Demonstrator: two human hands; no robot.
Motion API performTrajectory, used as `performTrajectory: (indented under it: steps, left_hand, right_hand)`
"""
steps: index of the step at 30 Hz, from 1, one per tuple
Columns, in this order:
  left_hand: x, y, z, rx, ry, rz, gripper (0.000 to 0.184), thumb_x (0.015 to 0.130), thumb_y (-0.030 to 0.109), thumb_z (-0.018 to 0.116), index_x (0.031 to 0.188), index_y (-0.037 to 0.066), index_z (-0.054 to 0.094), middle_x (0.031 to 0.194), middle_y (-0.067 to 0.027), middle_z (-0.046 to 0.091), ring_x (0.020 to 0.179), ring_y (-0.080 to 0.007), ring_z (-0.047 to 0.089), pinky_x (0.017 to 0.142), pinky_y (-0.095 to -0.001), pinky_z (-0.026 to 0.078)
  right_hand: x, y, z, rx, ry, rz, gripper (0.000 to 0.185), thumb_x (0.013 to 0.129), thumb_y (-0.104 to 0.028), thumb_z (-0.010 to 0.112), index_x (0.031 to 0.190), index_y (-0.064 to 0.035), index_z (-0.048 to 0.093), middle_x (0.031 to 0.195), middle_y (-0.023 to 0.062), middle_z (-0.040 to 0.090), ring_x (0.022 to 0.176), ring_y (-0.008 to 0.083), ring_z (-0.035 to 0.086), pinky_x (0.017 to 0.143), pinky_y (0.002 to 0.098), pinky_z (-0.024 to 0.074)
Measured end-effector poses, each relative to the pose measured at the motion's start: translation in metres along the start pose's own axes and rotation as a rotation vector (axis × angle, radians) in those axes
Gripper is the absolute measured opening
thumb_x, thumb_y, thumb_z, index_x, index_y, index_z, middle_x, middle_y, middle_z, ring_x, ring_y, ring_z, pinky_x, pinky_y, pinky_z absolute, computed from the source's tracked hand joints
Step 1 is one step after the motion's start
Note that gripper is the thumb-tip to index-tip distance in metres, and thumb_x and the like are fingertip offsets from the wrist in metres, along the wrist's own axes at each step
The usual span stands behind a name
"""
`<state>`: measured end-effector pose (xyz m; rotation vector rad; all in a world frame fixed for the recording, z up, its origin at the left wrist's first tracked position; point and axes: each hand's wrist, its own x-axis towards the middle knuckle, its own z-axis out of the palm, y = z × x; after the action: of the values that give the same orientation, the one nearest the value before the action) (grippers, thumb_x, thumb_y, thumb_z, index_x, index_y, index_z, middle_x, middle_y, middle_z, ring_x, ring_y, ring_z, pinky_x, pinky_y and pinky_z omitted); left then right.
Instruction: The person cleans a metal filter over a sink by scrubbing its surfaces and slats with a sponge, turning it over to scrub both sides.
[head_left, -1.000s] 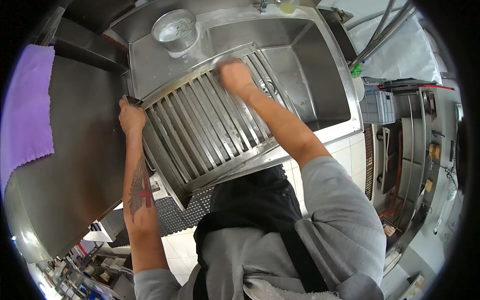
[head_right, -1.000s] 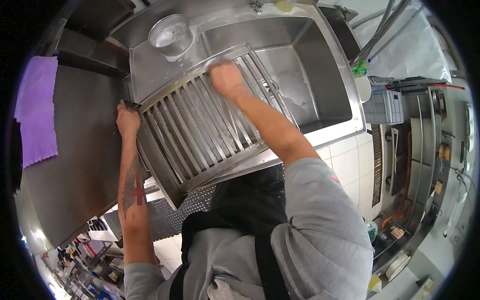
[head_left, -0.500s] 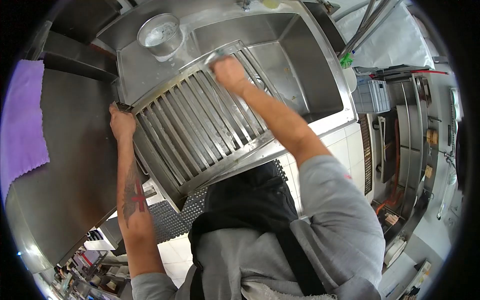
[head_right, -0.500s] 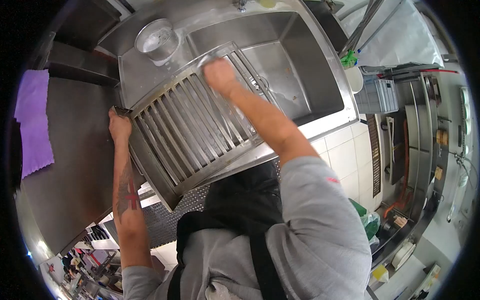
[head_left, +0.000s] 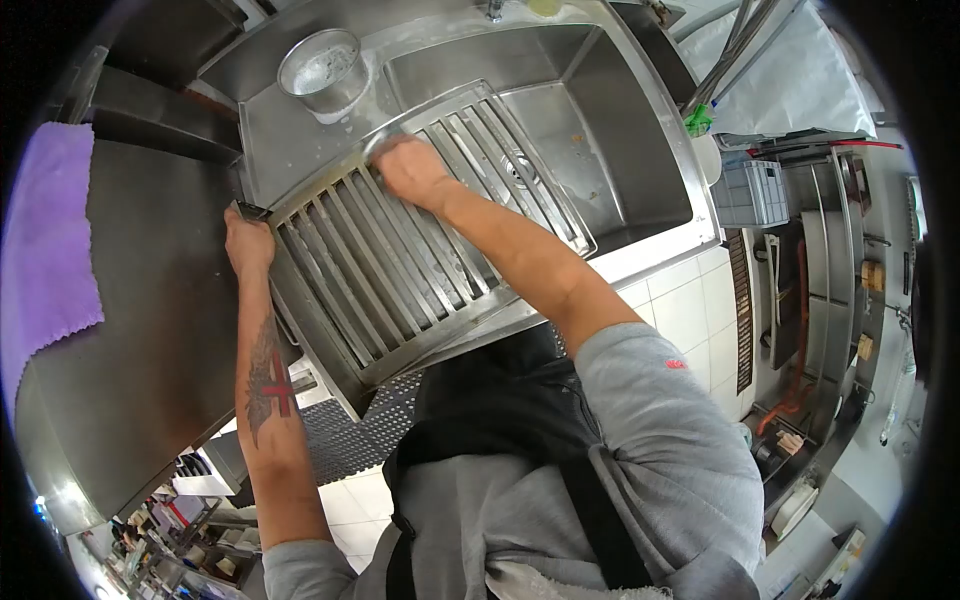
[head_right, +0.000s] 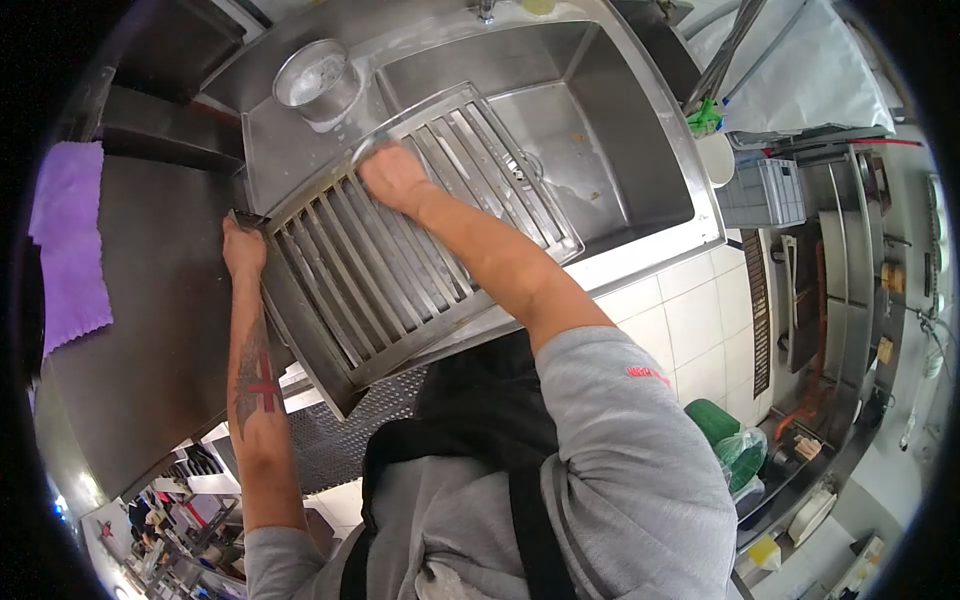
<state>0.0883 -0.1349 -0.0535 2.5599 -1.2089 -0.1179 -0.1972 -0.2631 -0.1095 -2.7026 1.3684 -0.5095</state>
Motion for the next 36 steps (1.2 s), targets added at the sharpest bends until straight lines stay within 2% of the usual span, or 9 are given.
performTrajectory:
  steps: [6,10,13,19,23,27,31,35,36]
  left_hand:
    - [-0.001,0.002,-0.003,-0.002,-0.057,-0.028,0.057,0.095,0.017,0.054,0.145,-0.006,0.039,0.123,-0.0351,0.064,0.116,-0.0492,0.062,0.100,-0.0501,0.049]
    - [-0.004,0.004,-0.002,-0.059,0.018,0.013,0.060,0.102,0.029,0.052,0.146,-0.009,0.039,0.131,-0.0362,0.059,0.121,-0.0489,0.059,0.104,-0.0491,0.047]
    - [-0.001,0.000,0.000,-0.058,0.014,0.010,0.063,0.103,0.034,0.051,0.147,-0.009,0.039,0.135,-0.0358,0.057,0.125,-0.0485,0.057,0.107,-0.0482,0.046]
    - [0.001,-0.003,0.004,-0.026,0.003,0.024,0.063,0.103,0.034,0.050,0.147,-0.010,0.039,0.138,-0.0345,0.055,0.128,-0.0473,0.055,0.108,-0.0470,0.045]
    - [0.005,-0.009,0.009,-0.005,0.012,0.025,0.063,0.103,0.034,0.051,0.147,-0.010,0.039,0.138,-0.0342,0.055,0.127,-0.0470,0.056,0.108,-0.0468,0.045]
    - [-0.001,-0.005,0.005,-0.008,0.003,0.002,0.064,0.102,0.034,0.051,0.148,-0.009,0.039,0.138,-0.0341,0.056,0.127,-0.0468,0.056,0.109,-0.0468,0.045]
    - [0.002,-0.004,0.003,-0.002,0.002,0.018,0.062,0.102,0.034,0.051,0.147,-0.008,0.041,0.137,-0.0333,0.056,0.126,-0.0471,0.057,0.107,-0.0476,0.046]
    - [0.004,-0.014,0.016,0.004,0.080,0.062,0.058,0.103,0.034,0.048,0.144,-0.007,0.044,0.136,-0.0324,0.058,0.126,-0.0472,0.057,0.107,-0.0483,0.046]
    - [0.001,-0.010,0.011,0.004,0.080,0.054,0.058,0.103,0.034,0.048,0.144,-0.007,0.044,0.136,-0.0324,0.058,0.126,-0.0472,0.057,0.107,-0.0483,0.046]
  right_hand:
    - [0.012,0.056,-0.006,0.045,0.044,0.448,0.015,0.081,-0.012,0.061,0.076,-0.0063,0.075,0.083,0.0183,0.074,0.081,0.0350,0.073,0.072,0.0475,0.0587]
    - [-0.008,0.012,0.020,0.286,0.295,-0.324,0.013,0.082,-0.012,0.062,0.080,-0.0063,0.074,0.093,0.0158,0.075,0.088,0.0331,0.073,0.076,0.0468,0.0573]
    - [0.008,0.076,-0.025,0.151,-0.191,0.316,0.018,0.078,-0.012,0.066,0.092,-0.0056,0.076,0.101,0.0175,0.074,0.096,0.0349,0.071,0.084,0.0473,0.0560]
    - [-0.014,0.071,0.003,0.237,0.123,-0.125,0.017,0.081,-0.014,0.063,0.085,-0.0065,0.077,0.089,0.0194,0.074,0.089,0.0358,0.073,0.080,0.0476,0.0571]
    - [-0.003,0.073,-0.005,0.035,-0.055,0.334,0.022,0.081,-0.014,0.063,0.095,-0.0097,0.079,0.094,0.0189,0.075,0.091,0.0369,0.073,0.082,0.0478,0.0577]
    - [-0.008,0.083,0.008,0.283,0.047,-0.210,0.026,0.079,-0.006,0.061,0.100,-0.0077,0.076,0.098,0.0198,0.074,0.093,0.0368,0.072,0.084,0.0475,0.0574]
    - [0.003,0.048,-0.006,0.059,-0.070,0.350,0.017,0.082,-0.011,0.065,0.094,-0.0090,0.076,0.097,0.0179,0.075,0.090,0.0364,0.073,0.078,0.0480,0.0587]
    - [-0.002,0.017,0.017,0.215,0.213,-0.156,0.015,0.082,-0.012,0.062,0.080,-0.0068,0.076,0.086,0.0184,0.074,0.082,0.0360,0.073,0.076,0.0469,0.0586]
    - [0.009,0.025,-0.003,0.122,-0.072,0.173,0.018,0.084,-0.013,0.060,0.082,-0.0072,0.077,0.089,0.0197,0.074,0.086,0.0360,0.073,0.078,0.0472,0.0582]
